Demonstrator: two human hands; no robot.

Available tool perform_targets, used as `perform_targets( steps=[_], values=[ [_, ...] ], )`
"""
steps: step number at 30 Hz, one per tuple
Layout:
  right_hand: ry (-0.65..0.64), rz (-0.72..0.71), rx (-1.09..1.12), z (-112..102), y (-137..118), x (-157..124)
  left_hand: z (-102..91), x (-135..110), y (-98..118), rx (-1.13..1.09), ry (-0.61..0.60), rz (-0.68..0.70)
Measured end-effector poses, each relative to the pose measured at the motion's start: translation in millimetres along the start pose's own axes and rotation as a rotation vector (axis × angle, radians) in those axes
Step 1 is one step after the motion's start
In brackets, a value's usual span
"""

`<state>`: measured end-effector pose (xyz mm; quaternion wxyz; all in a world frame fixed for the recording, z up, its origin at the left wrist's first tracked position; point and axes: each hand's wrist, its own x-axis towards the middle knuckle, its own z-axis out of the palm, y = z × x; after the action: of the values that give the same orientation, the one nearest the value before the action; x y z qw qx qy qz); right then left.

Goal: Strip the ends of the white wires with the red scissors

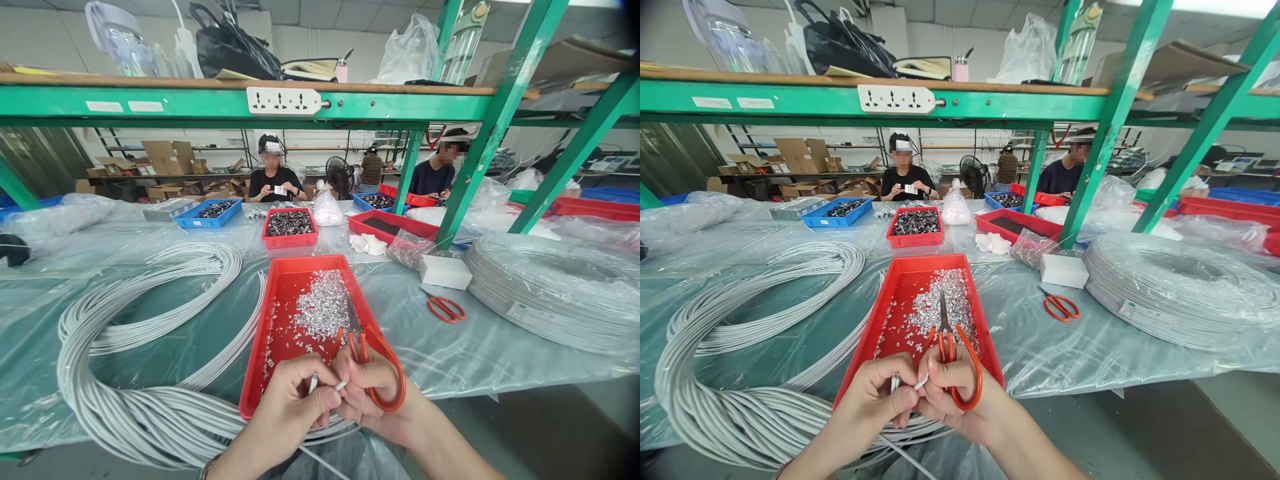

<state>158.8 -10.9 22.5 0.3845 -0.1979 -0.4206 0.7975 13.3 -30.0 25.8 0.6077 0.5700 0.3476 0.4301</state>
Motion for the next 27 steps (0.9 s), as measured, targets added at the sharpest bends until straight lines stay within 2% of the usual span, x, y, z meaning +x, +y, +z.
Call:
perform_targets(
  steps=[2,3,7,8,9,12,14,18,23,25,27],
  values=[
    [0.05,-0.045,-0.031,0,-4,-1,-0.5,1,-3,0.01,0.02,-0.018],
    [0.1,-0.111,-0.101,1,-6,-2,-0.6,2,-4,0.01,0.028,-0.025],
    [0.311,-0.587,-0.772,5,-11,-7,-0.8,4,-7,-0.066,0.021,-0.063],
    [0.324,-0.659,-0.882,6,-11,-7,-1.2,4,-7,-0.099,-0.001,-0.084],
    [0.33,-0.676,-0.899,6,-12,-8,-1.8,4,-7,-0.132,-0.037,-0.113],
    [0.398,-0.579,-0.661,5,-15,-6,-3.2,1,-7,-0.203,-0.166,-0.195],
    [0.433,-0.513,-0.611,3,-19,-4,-2.8,-2,-6,-0.202,-0.137,-0.203],
    [0.439,-0.397,-0.956,-4,-24,2,-1.1,-2,-5,-0.1,0.006,-0.149],
    [0.459,-0.331,-1.227,-24,-28,8,-7.0,-3,-10,0.312,0.018,-0.017],
    [0.467,-0.3,-1.313,-32,-32,8,-12.1,-5,-12,0.347,0.035,-0.016],
    [0.478,-0.27,-1.395,-38,-36,8,-17.0,-7,-14,0.273,0.032,-0.072]
  ],
)
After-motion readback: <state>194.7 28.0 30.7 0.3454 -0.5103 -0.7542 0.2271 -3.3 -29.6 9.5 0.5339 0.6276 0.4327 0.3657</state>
